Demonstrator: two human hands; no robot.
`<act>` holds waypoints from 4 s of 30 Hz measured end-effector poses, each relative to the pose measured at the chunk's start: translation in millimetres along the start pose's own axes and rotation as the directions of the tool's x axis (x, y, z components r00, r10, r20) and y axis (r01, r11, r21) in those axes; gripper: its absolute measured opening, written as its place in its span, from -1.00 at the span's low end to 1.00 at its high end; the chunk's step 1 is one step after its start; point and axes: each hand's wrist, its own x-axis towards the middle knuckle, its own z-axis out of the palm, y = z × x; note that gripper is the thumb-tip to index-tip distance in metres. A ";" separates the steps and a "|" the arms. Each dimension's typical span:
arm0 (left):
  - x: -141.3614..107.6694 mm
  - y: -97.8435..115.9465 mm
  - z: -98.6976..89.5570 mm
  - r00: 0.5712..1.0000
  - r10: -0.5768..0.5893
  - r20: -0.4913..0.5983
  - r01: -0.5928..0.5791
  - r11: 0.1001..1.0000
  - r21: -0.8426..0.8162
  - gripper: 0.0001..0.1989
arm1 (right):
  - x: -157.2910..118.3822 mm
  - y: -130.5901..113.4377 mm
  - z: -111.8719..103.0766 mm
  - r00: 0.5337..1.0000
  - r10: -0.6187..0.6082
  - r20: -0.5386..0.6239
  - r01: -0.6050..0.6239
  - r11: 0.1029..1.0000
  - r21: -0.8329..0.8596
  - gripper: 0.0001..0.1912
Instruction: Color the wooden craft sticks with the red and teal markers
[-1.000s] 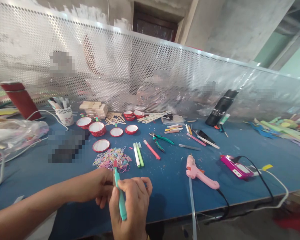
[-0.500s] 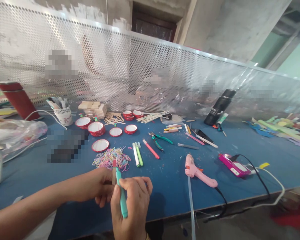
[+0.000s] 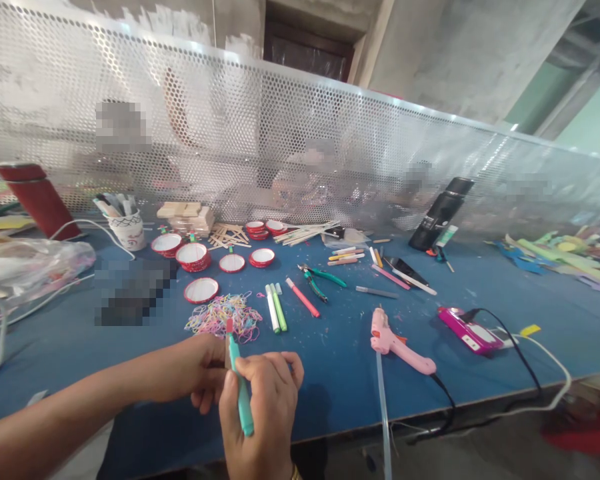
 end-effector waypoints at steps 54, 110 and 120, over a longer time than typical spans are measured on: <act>1.9 -3.3 -0.3 1.000 -0.016 -0.001 0.016 1.000 -0.007 -0.80 | 1.1 0.4 0.6 0.999 -0.002 0.036 0.001 1.000 0.031 -0.89; -0.8 0.9 0.1 1.000 -0.006 0.004 0.007 1.000 -0.021 -0.85 | -1.2 3.2 2.0 0.999 -0.029 0.024 0.030 0.999 -0.027 -0.91; 0.1 -4.8 2.4 1.000 -0.005 -0.017 0.004 0.998 -0.065 -0.88 | -1.5 8.4 4.9 0.995 -0.064 -0.073 0.063 0.998 -0.011 -0.91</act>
